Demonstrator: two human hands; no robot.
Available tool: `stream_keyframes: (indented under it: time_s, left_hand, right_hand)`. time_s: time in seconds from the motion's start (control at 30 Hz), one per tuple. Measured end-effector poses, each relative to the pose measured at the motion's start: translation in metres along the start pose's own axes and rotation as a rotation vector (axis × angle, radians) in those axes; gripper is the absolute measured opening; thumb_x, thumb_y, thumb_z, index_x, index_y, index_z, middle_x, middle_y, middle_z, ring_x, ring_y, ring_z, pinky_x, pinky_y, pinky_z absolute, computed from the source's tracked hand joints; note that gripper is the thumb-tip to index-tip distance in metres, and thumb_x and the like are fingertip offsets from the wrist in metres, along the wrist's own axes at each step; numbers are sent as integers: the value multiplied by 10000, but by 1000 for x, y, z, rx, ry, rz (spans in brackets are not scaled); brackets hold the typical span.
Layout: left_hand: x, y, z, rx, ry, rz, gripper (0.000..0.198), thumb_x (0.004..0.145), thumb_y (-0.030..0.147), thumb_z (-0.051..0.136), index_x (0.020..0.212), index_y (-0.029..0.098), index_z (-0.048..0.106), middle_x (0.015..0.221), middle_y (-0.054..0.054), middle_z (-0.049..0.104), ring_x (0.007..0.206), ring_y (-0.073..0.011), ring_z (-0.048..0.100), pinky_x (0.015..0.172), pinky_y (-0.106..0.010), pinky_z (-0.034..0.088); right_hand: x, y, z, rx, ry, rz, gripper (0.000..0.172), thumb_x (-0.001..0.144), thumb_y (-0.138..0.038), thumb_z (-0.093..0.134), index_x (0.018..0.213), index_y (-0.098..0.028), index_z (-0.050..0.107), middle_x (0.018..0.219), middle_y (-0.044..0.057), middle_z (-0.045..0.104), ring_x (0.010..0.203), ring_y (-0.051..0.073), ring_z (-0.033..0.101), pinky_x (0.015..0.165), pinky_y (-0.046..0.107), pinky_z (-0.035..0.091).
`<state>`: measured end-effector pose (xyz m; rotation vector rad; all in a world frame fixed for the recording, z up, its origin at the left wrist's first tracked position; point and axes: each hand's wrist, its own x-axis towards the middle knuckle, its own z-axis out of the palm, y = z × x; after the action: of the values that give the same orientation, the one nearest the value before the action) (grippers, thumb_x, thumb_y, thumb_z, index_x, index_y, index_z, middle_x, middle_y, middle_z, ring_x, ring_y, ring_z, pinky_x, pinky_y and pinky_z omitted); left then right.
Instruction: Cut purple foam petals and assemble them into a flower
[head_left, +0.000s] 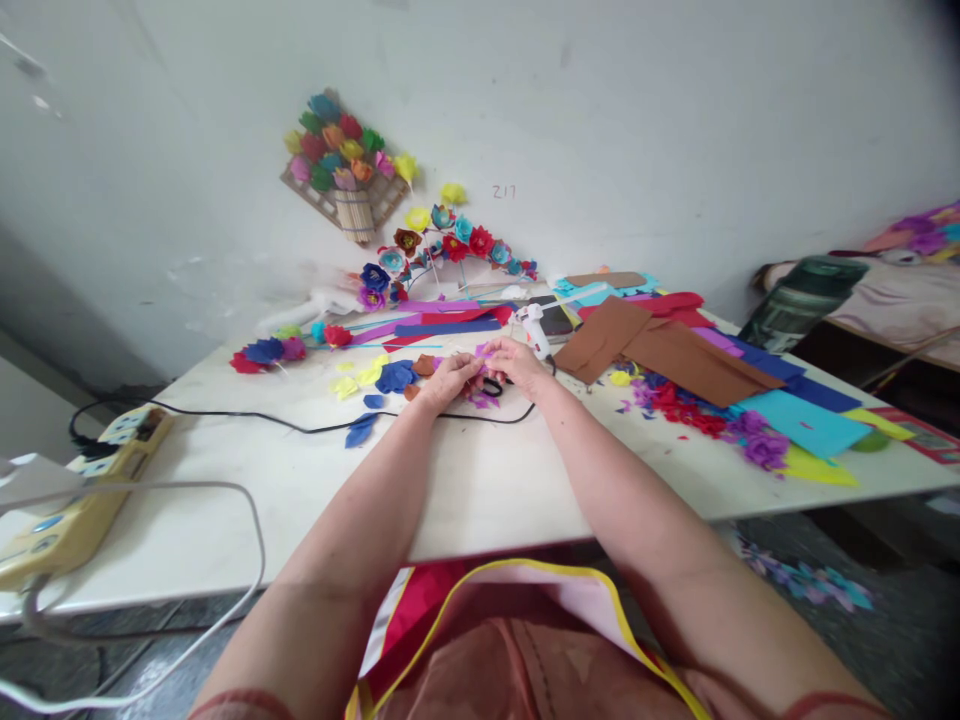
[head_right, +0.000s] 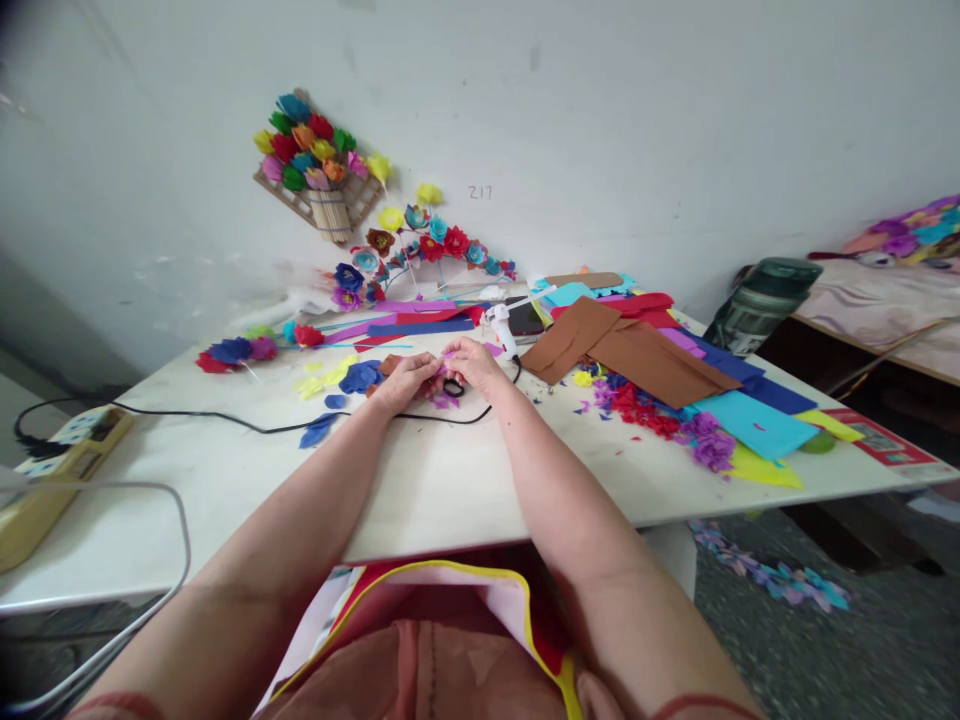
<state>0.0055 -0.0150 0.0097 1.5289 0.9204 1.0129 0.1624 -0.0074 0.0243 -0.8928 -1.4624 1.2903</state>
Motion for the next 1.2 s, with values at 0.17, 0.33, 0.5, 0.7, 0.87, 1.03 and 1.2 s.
stream_keyframes:
  time_s: [0.17, 0.33, 0.5, 0.7, 0.87, 1.03, 1.2]
  left_hand:
    - [1, 0, 1, -18, 7, 22, 427, 709, 567, 677, 673, 175, 513, 545, 11, 538, 441, -80, 434, 433, -230, 304]
    - [0, 0, 1, 22, 8, 44, 416, 734, 552, 666, 641, 174, 519, 508, 16, 505, 425, -75, 418, 421, -225, 293]
    - [0, 0, 1, 60, 15, 52, 435, 756, 572, 639, 628, 175, 513, 494, 21, 494, 407, -72, 402, 417, -228, 286]
    - [1, -2, -1, 94, 77, 79, 466, 743, 613, 629, 629, 180, 496, 480, 37, 484, 400, -71, 395, 416, -226, 277]
    - [2, -4, -3, 154, 122, 108, 463, 743, 603, 633, 608, 174, 521, 493, 22, 508, 424, -76, 408, 433, -230, 284]
    - [3, -5, -3, 71, 106, 84, 437, 708, 581, 675, 642, 171, 539, 561, -6, 583, 473, -97, 481, 487, -240, 358]
    - [3, -7, -4, 37, 65, 72, 423, 660, 553, 725, 661, 163, 560, 572, -6, 596, 498, -104, 501, 511, -244, 376]
  right_hand:
    - [-1, -1, 1, 37, -13, -2, 157, 637, -115, 582, 783, -169, 562, 458, -58, 558, 369, 69, 444, 374, 167, 351]
    - [-2, -3, 1, 12, -6, -12, 196, 629, -90, 555, 811, -164, 570, 446, -64, 548, 359, 69, 429, 366, 167, 332]
    - [-3, -4, 3, -19, 10, -24, 183, 676, -65, 563, 830, -163, 575, 452, -67, 546, 375, 67, 445, 374, 156, 350]
    - [0, -1, 1, 46, 65, 80, 190, 874, -325, 549, 800, -153, 583, 453, -29, 558, 325, 64, 411, 305, 160, 283]
    - [1, 3, 0, 17, 74, 122, 304, 788, -380, 688, 642, -161, 537, 432, -21, 542, 302, 49, 382, 275, 158, 222]
    - [1, 5, 0, -29, 97, 70, 271, 763, -217, 683, 563, -168, 506, 402, -46, 511, 294, 36, 346, 280, 147, 224]
    - [1, 4, 0, -29, 93, 37, 285, 764, -249, 691, 564, -169, 505, 407, -45, 511, 303, 35, 349, 285, 145, 242]
